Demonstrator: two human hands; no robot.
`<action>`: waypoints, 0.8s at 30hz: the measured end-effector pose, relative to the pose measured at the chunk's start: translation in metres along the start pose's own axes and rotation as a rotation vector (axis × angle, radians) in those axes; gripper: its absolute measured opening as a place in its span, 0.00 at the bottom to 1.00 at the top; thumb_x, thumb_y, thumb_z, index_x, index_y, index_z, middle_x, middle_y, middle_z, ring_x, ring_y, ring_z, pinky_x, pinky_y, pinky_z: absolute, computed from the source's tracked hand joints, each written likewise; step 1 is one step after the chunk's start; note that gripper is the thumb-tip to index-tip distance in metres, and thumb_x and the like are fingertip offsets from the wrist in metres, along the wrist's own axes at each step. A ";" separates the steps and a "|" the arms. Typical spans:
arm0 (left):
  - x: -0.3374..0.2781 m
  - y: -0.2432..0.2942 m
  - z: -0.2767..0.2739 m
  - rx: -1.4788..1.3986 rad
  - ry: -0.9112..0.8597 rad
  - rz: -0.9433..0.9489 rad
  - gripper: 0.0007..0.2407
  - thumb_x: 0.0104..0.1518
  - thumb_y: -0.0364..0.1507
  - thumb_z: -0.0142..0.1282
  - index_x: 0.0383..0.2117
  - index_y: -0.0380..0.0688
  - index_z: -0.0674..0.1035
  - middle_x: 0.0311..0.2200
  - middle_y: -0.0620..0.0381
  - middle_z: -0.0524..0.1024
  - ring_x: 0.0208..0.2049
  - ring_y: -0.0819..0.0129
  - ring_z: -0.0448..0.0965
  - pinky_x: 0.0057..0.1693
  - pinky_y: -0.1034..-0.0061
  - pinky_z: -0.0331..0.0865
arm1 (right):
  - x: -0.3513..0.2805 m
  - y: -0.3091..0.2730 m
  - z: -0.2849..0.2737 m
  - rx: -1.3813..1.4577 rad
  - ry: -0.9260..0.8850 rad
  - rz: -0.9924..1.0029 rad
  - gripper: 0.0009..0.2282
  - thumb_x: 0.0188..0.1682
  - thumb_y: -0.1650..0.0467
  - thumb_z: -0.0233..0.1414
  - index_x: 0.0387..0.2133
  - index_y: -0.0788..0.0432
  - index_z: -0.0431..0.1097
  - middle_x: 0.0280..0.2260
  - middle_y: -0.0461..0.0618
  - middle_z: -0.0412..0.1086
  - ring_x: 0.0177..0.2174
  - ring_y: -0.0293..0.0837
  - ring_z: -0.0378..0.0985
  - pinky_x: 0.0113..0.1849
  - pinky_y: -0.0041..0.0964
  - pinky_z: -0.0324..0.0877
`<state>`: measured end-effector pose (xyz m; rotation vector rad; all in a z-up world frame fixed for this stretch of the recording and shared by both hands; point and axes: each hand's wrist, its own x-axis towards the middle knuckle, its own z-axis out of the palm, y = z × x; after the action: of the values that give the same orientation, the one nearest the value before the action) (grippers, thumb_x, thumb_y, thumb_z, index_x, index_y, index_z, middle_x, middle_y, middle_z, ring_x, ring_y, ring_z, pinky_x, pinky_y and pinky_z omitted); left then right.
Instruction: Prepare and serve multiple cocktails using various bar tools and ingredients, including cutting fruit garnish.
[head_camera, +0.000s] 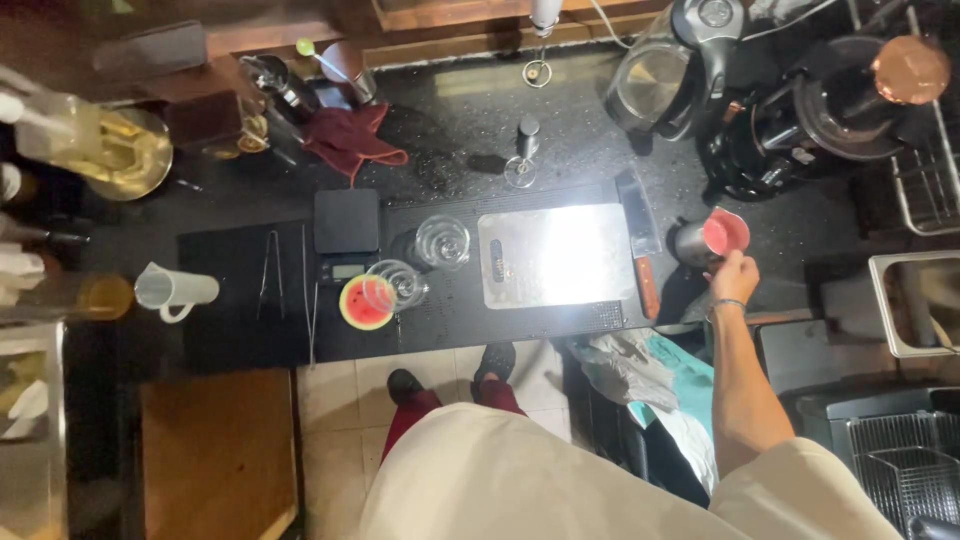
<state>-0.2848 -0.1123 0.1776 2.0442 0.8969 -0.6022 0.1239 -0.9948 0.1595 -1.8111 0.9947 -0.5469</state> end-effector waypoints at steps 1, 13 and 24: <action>-0.008 -0.003 0.005 -0.019 -0.007 -0.029 0.12 0.58 0.31 0.53 0.46 0.42 0.79 0.37 0.53 0.78 0.35 0.61 0.77 0.41 0.69 0.70 | -0.011 -0.014 -0.007 0.125 -0.052 0.064 0.13 0.58 0.67 0.49 0.28 0.64 0.68 0.26 0.51 0.72 0.26 0.41 0.74 0.30 0.36 0.70; 0.098 0.033 0.091 -0.281 -0.103 -0.241 0.12 0.61 0.35 0.52 0.39 0.38 0.80 0.28 0.54 0.79 0.25 0.65 0.76 0.30 0.70 0.69 | -0.142 -0.200 0.003 0.328 -0.479 -0.156 0.09 0.58 0.75 0.51 0.26 0.60 0.69 0.26 0.46 0.71 0.25 0.36 0.73 0.31 0.30 0.67; 0.156 0.061 0.060 -0.710 -0.111 -0.158 0.09 0.62 0.32 0.54 0.46 0.49 0.77 0.25 0.56 0.72 0.20 0.69 0.69 0.23 0.72 0.63 | -0.217 -0.308 0.101 -0.044 -0.541 -0.391 0.17 0.55 0.66 0.58 0.17 0.61 0.68 0.19 0.41 0.66 0.21 0.31 0.66 0.25 0.30 0.62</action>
<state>-0.1452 -0.1274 0.0685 1.3021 1.0300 -0.3949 0.1943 -0.7001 0.4052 -2.0518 0.2896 -0.2376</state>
